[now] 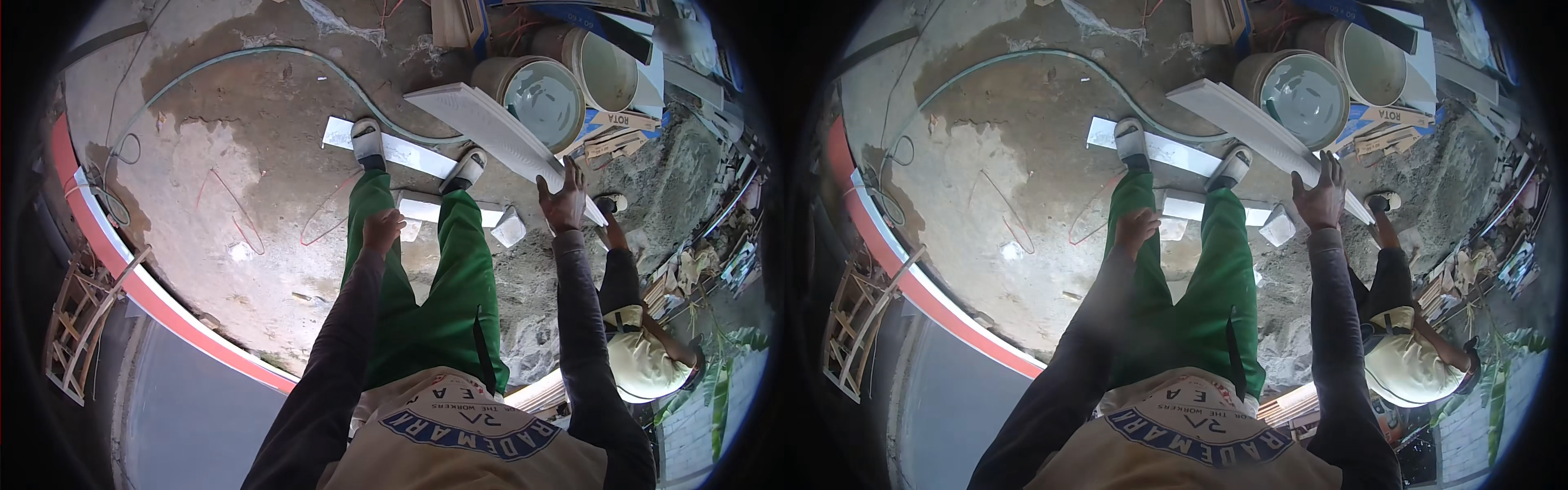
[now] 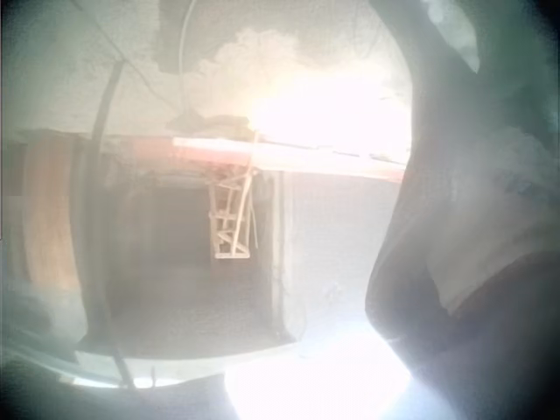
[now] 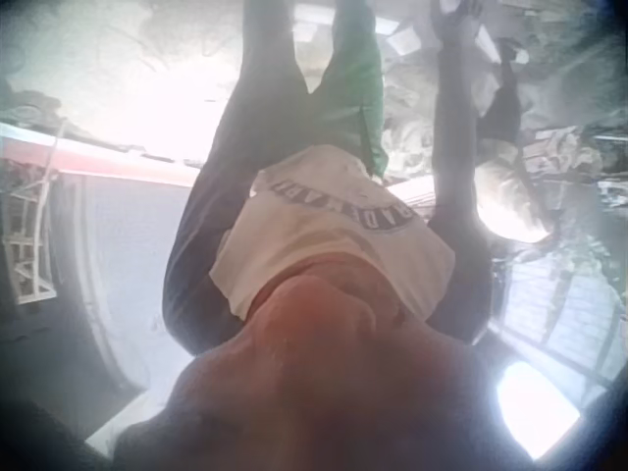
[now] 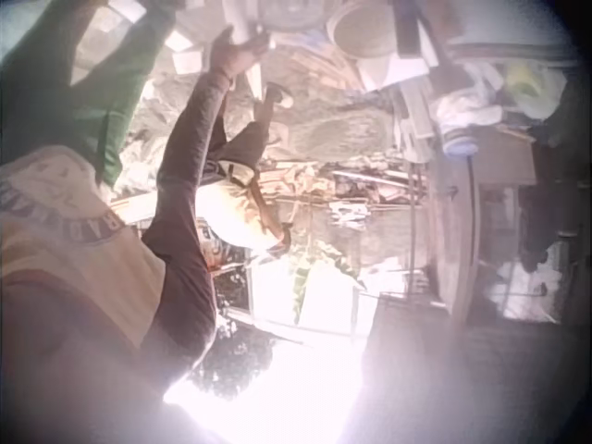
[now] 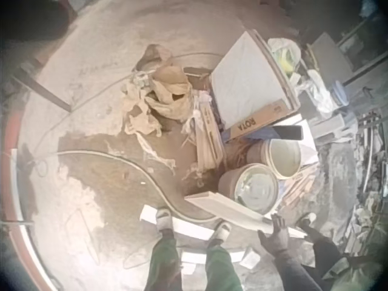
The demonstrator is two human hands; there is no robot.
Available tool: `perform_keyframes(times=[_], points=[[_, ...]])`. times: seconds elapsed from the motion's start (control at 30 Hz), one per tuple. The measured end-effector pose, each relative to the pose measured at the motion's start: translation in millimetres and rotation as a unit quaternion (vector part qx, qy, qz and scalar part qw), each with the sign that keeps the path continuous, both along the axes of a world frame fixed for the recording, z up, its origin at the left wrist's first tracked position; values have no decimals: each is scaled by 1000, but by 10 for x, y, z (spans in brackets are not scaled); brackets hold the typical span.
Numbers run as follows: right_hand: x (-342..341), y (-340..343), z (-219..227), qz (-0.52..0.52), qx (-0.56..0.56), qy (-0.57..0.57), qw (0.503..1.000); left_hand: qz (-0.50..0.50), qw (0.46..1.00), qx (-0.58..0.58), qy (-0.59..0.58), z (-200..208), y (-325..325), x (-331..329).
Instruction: The person cuts a white tile using an angle grinder, carries the tile into a room to place it on the floor, and then uses a spirit level to measure and prepare another tile section.
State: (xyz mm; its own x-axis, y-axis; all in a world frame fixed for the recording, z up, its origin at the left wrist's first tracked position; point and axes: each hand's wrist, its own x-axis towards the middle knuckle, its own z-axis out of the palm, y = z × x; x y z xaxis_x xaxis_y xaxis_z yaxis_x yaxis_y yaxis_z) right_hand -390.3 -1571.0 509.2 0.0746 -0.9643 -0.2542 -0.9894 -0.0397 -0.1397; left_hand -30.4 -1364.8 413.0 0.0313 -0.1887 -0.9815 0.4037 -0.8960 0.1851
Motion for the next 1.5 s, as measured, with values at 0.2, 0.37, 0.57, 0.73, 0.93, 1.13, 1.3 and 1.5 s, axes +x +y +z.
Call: perform_keyframes(times=[0.2, 0.37, 0.57, 0.73, 0.93, 1.13, 1.3, 1.5], points=[[703, -593, -428, -87, 171, 57, 980, 98, 993, 61, -29, -114, 284, 1093], [781, -342, -400, -30, 156, 98, 982, 144, 988, 49, -22, -219, 312, 1325], [998, 172, -284, 10, 199, 112, 973, 139, 987, -16, 78, -203, -261, 883], [964, 466, -302, -1, 249, 65, 966, 129, 976, 3, 176, -346, -1229, 391], [999, 737, -283, -34, 311, 7, 950, -56, 984, 55, 161, -735, -1845, 18], [420, 763, -172, -74, 342, -197, 916, -256, 957, 39, 129, -773, -1749, 174], [-1098, 1219, -1189, -321, 299, -35, 898, -291, 943, 78, 143, -757, -1986, 40], [-2766, 2418, -2328, -507, 405, -111, 753, -470, 862, 151, 117, -1527, -2341, -265]])
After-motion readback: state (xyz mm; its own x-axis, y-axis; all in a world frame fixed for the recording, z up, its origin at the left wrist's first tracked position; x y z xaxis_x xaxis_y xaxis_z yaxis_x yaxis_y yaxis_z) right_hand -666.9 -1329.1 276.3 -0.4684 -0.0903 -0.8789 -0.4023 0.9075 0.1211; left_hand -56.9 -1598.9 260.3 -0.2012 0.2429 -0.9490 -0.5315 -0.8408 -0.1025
